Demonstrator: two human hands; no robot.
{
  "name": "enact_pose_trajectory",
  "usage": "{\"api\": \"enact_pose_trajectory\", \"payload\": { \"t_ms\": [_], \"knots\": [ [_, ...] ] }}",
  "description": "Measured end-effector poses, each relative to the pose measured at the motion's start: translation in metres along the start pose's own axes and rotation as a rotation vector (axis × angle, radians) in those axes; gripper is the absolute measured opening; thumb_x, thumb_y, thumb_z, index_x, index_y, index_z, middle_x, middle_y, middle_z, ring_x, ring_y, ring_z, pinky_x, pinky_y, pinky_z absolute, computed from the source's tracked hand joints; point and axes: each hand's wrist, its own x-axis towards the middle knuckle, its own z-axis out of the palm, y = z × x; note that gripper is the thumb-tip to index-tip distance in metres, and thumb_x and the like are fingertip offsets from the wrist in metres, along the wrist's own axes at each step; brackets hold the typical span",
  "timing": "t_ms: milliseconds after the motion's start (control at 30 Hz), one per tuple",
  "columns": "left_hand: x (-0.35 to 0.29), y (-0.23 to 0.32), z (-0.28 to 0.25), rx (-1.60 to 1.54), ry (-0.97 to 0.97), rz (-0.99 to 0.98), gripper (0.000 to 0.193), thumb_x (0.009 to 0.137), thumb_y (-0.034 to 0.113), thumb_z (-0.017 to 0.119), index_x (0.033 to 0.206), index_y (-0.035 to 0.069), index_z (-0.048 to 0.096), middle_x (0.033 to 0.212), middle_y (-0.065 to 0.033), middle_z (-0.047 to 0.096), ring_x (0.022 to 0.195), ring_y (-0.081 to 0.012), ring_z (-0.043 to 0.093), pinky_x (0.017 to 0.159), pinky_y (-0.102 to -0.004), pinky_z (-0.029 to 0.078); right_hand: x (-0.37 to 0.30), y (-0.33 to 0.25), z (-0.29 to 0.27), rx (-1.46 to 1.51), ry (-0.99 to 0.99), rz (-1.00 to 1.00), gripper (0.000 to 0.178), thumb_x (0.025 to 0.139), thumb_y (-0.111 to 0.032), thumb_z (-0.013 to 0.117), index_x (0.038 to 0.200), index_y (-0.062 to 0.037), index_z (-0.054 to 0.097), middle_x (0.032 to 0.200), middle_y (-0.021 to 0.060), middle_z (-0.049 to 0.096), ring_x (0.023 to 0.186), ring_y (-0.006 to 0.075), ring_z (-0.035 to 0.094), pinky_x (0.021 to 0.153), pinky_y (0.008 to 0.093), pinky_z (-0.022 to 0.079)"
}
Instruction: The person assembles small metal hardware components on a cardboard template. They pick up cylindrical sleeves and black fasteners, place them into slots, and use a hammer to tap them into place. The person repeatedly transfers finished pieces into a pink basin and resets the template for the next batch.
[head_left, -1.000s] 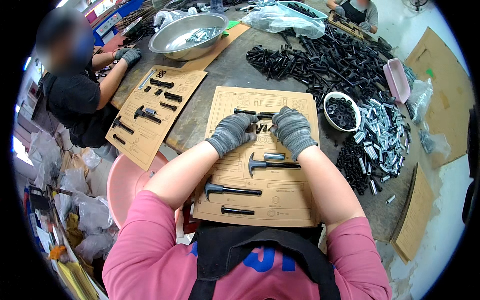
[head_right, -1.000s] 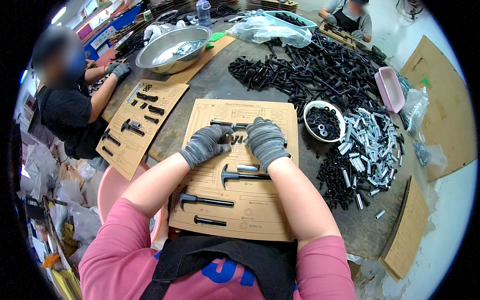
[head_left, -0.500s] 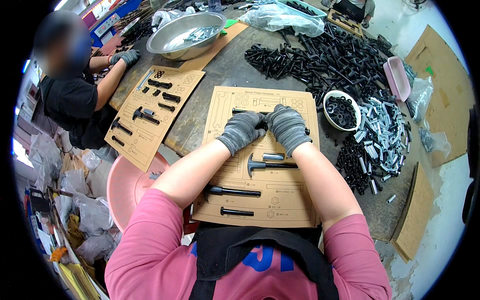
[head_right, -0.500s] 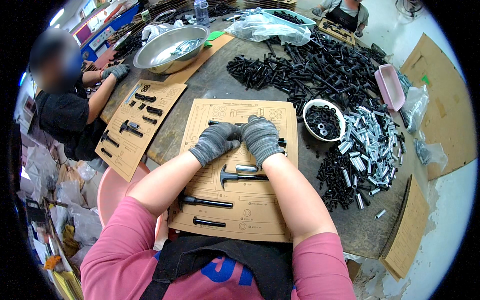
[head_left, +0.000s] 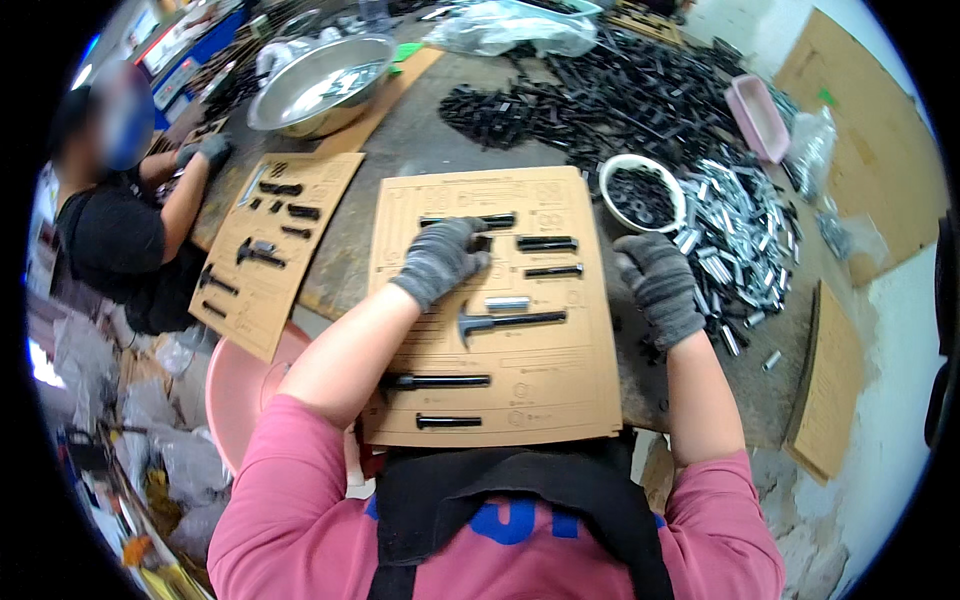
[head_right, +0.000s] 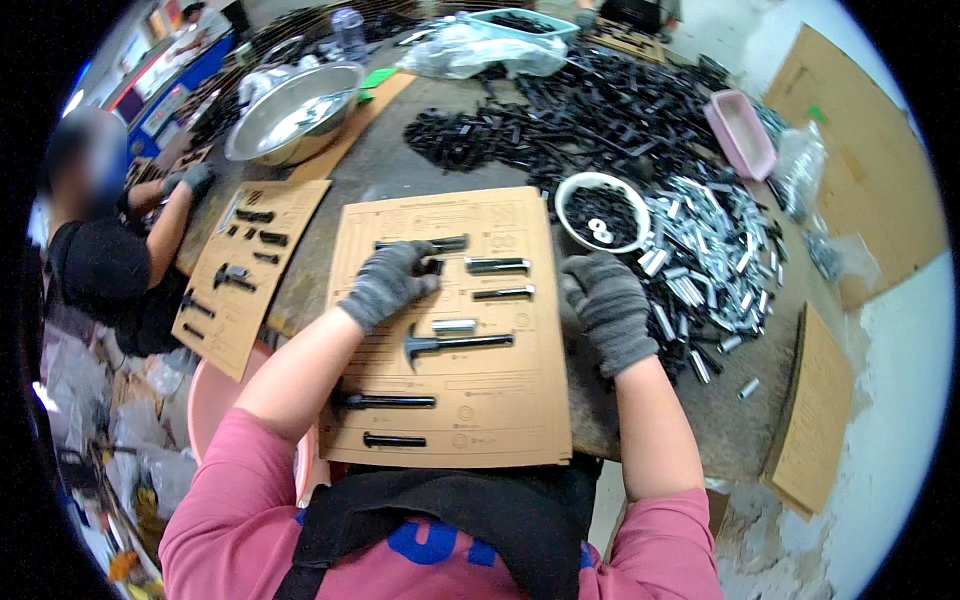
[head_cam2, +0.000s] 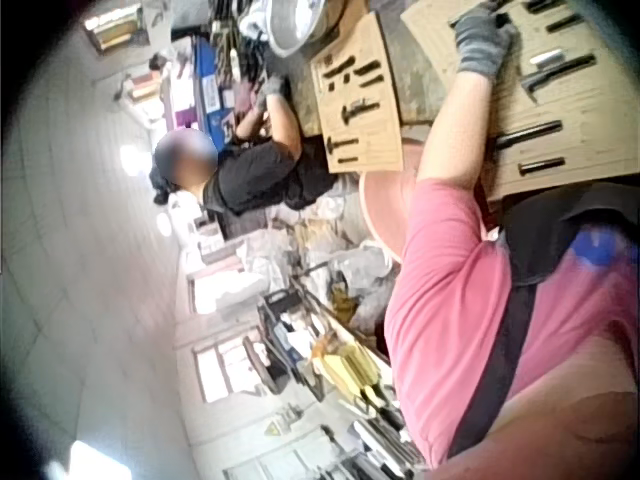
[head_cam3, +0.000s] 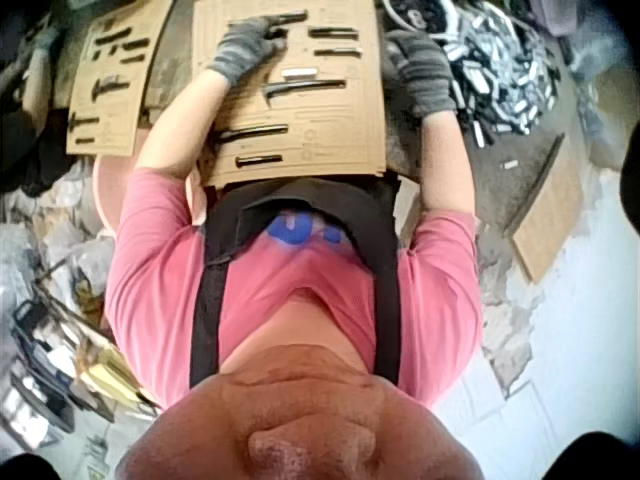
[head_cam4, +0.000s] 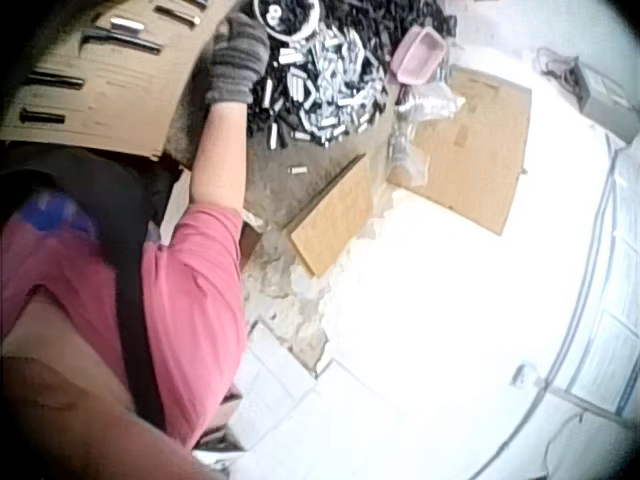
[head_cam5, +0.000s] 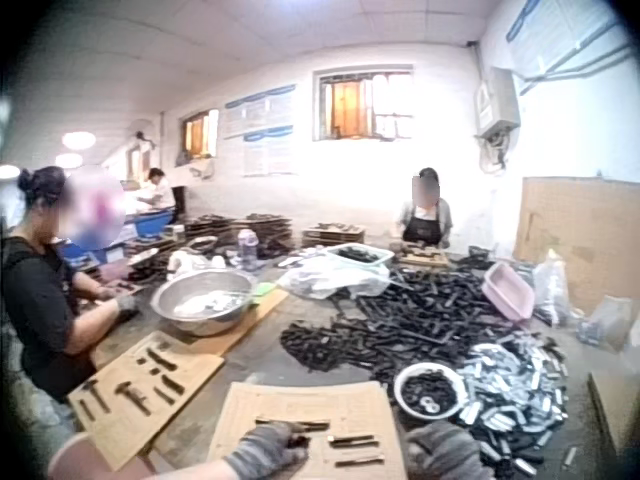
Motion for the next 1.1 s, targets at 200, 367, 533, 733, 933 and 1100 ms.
{"api": "enact_pose_trajectory", "payload": {
  "t_ms": [200,367,533,733,933,1100],
  "knots": [
    [-0.008,0.050,0.009,-0.075,0.046,0.296,0.035,0.071,0.015,0.067,0.103,0.005,0.057,0.081,-0.0104,0.059,0.077,-0.0202,0.058,0.071,-0.0307,0.048,-0.097,0.046,-0.049,-0.076,-0.274,0.396,0.020,0.077,-0.024,0.057,0.092,-0.0109,0.061,0.088,0.0107,0.059,0.087,0.0272,0.055,0.078,0.0371,0.043],
    [-0.005,0.116,0.052,-0.032,-0.084,0.657,0.031,0.072,0.014,0.064,0.101,0.006,0.057,0.088,-0.0129,0.059,0.079,-0.0254,0.059,0.071,-0.0349,0.048,-0.116,0.015,-0.049,-0.157,-0.373,0.385,0.026,0.077,-0.025,0.056,0.101,-0.0155,0.057,0.090,0.0106,0.057,0.083,0.0268,0.057,0.073,0.0365,0.046],
    [-0.005,0.172,0.084,0.321,-0.323,0.763,0.027,0.072,0.018,0.062,0.097,0.008,0.058,0.086,-0.0128,0.058,0.082,-0.0287,0.058,0.072,-0.0386,0.048,-0.116,0.011,-0.032,-0.258,-0.466,0.374,0.023,0.076,-0.018,0.054,0.098,-0.0162,0.058,0.087,0.0108,0.054,0.079,0.0288,0.056,0.068,0.0380,0.046],
    [0.002,0.184,0.119,0.366,-0.352,0.669,0.023,0.072,0.016,0.060,0.094,0.008,0.058,0.088,-0.0117,0.059,0.081,-0.0294,0.059,0.071,-0.0399,0.048,-0.122,0.019,-0.034,-0.218,-0.428,0.219,0.015,0.076,-0.016,0.053,0.089,-0.0155,0.059,0.085,0.0103,0.053,0.075,0.0287,0.056,0.065,0.0385,0.047],
    [0.011,0.197,0.081,0.343,-0.467,0.631,0.020,0.070,0.011,0.059,0.090,0.006,0.062,0.088,-0.0126,0.061,0.081,-0.0289,0.060,0.072,-0.0377,0.049,-0.129,0.012,-0.036,-0.225,-0.405,0.210,0.013,0.074,-0.015,0.054,0.086,-0.0145,0.059,0.083,0.0094,0.054,0.074,0.0267,0.056,0.063,0.0372,0.047],
    [0.045,0.169,0.092,0.612,-0.477,0.854,0.024,0.069,0.011,0.061,0.093,0.012,0.063,0.084,-0.0107,0.063,0.080,-0.0283,0.060,0.070,-0.0373,0.049,-0.136,0.014,-0.030,-0.236,-0.343,0.162,0.009,0.074,-0.015,0.054,0.082,-0.0140,0.059,0.084,0.0093,0.056,0.071,0.0254,0.057,0.061,0.0360,0.047]
  ]
}}
